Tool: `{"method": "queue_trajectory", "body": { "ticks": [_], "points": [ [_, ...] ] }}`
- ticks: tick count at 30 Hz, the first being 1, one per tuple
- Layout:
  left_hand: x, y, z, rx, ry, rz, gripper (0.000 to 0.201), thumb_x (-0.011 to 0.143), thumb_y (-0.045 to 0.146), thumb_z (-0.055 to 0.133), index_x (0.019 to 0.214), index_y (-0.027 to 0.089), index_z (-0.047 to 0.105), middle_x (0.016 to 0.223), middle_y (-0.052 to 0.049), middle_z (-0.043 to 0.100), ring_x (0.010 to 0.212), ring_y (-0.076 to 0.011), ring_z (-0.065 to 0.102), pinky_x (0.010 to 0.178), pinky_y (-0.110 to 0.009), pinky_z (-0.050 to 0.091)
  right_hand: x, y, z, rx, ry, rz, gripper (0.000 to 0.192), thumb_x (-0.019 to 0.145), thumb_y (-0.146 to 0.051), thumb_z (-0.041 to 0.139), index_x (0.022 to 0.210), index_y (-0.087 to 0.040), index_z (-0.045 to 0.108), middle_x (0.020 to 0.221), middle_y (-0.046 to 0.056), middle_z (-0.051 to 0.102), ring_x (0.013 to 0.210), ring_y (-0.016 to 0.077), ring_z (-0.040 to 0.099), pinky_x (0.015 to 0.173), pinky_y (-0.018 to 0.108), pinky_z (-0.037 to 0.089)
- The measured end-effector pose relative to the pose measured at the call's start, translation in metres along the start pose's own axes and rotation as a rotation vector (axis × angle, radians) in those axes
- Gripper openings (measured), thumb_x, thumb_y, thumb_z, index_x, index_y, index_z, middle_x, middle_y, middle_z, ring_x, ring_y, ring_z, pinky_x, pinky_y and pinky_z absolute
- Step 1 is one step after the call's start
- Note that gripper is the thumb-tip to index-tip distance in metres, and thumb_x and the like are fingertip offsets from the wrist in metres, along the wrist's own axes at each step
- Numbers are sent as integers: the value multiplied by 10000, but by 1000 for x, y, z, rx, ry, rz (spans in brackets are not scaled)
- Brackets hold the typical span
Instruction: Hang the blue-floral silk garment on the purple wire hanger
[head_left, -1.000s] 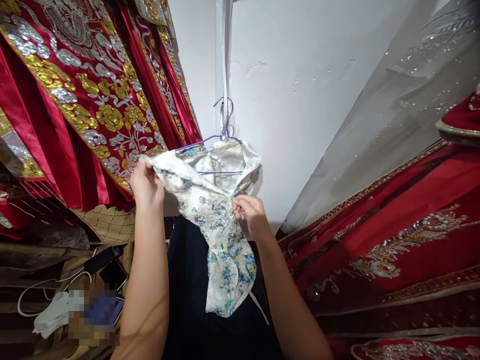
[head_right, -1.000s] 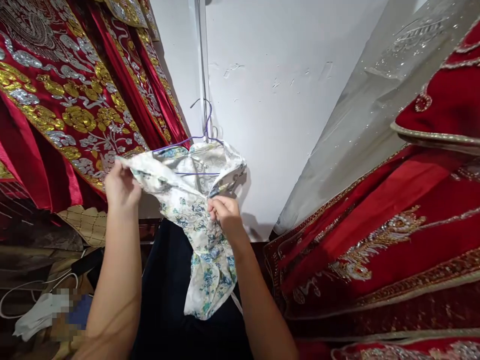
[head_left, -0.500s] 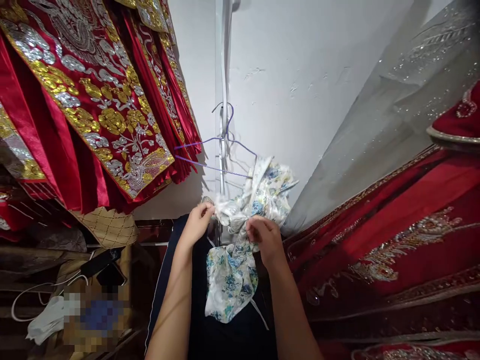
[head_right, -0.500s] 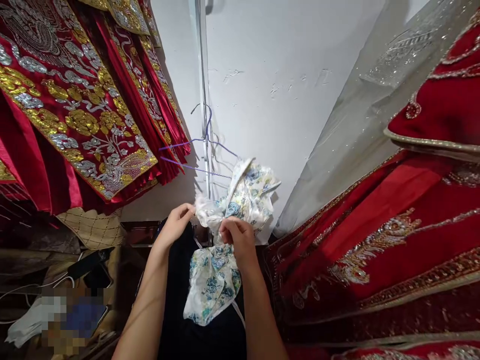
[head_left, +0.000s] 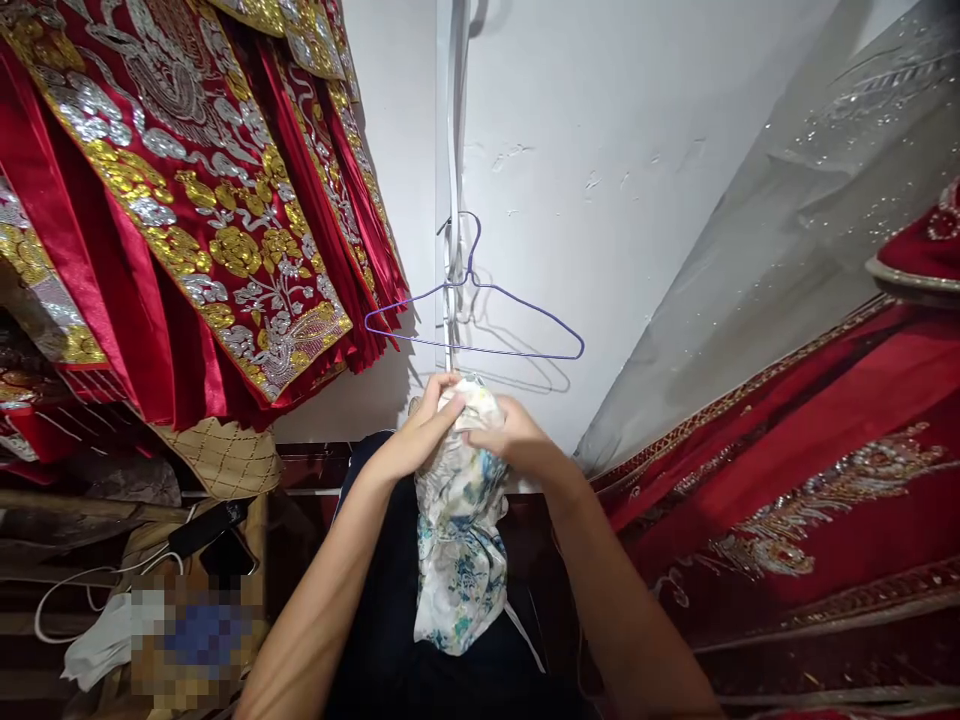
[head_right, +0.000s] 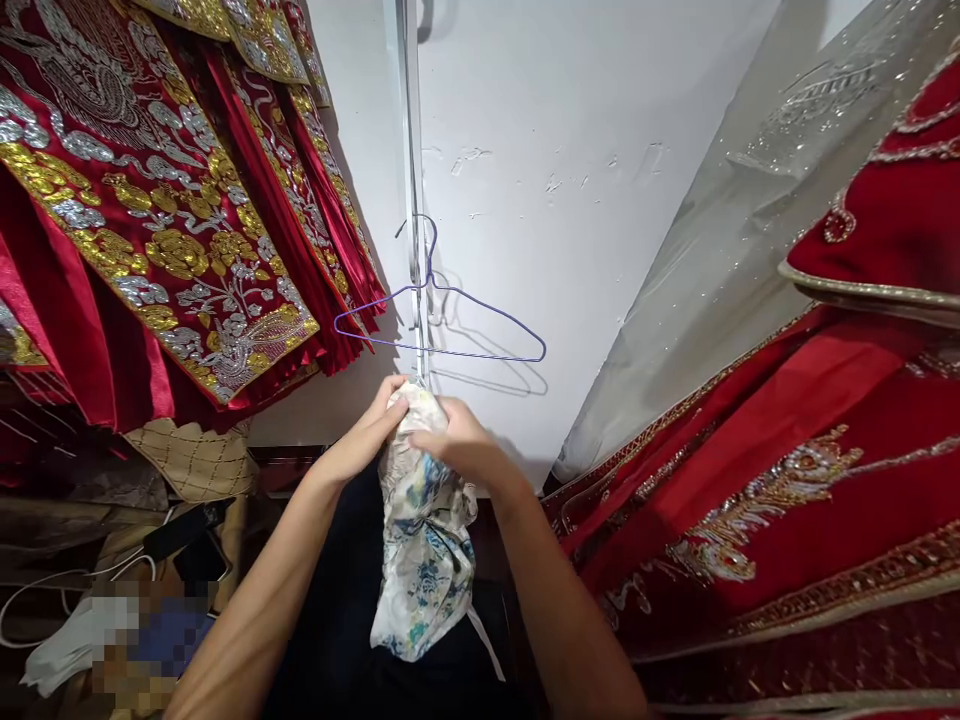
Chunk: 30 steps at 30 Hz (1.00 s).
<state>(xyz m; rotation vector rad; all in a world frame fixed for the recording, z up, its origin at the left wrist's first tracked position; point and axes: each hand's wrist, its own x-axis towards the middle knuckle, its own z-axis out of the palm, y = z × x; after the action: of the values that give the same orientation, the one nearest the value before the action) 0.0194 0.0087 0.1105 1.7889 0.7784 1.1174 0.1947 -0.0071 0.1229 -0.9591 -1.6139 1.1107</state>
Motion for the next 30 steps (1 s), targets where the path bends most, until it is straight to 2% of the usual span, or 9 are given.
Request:
{"method": "queue_trajectory", "body": {
  "ticks": [3,5,7,9,14,19,22,27,30],
  "points": [
    [-14,-10,-19,177,-267,-121,410,944,543,543,1135,190,627,1089,-63,682,1064,-254,622,916,-331,495,35,-6,-27,-169,181,-257,210,667,-147,633,868,-169,692,850,28,701,811,199,645,742,299,516],
    [-22,-13,-32,380,-287,-160,409,935,558,532,1006,174,654,974,-52,701,926,-244,643,803,-312,498,64,1,-43,-191,319,-358,360,656,-159,640,1011,-181,696,1024,53,720,933,216,655,840,322,518],
    [-27,-16,-46,617,-216,-186,412,958,553,466,932,181,643,894,-52,699,825,-232,642,716,-300,464,89,18,-56,-206,337,-292,407,701,-219,613,1097,-177,699,1138,81,715,994,225,655,889,343,513],
    [-29,-19,-61,853,-191,-246,385,959,522,445,865,193,622,832,-63,691,759,-238,639,649,-302,420,105,38,-65,-282,291,-156,335,754,-281,563,1025,-169,725,1058,81,737,972,234,661,879,355,518],
    [-34,-34,-84,1206,-276,-375,191,885,331,480,811,210,609,822,-95,710,767,-282,673,644,-332,414,93,72,-95,-430,317,-55,172,701,-269,556,716,-165,692,748,64,707,802,255,648,786,376,517],
    [-34,-44,-77,1284,-379,-295,191,865,295,490,817,203,650,832,-105,736,859,-301,705,847,-412,458,74,72,-111,-457,275,-163,592,728,-267,600,1313,-188,636,1322,117,665,1151,287,635,1008,415,469],
    [-31,-47,-71,1271,-392,-296,283,833,475,591,825,209,687,844,-106,741,887,-317,706,935,-451,449,83,72,-100,-425,205,-167,649,802,-313,562,1444,-213,547,1483,111,554,1331,287,533,1116,432,388],
    [-28,-47,-79,1324,-263,-223,147,823,301,604,870,196,695,958,-140,738,996,-308,669,1038,-443,402,87,70,-94,-443,270,-161,339,788,-309,516,999,-168,741,1004,84,754,953,253,664,836,341,502],
    [-22,-35,-95,1327,-122,-127,161,854,207,513,935,202,653,1035,-139,713,1053,-308,612,907,-415,447,72,61,-112,-553,395,-175,153,700,-268,562,717,-160,669,688,24,657,717,192,586,627,268,407]
  ]
}}
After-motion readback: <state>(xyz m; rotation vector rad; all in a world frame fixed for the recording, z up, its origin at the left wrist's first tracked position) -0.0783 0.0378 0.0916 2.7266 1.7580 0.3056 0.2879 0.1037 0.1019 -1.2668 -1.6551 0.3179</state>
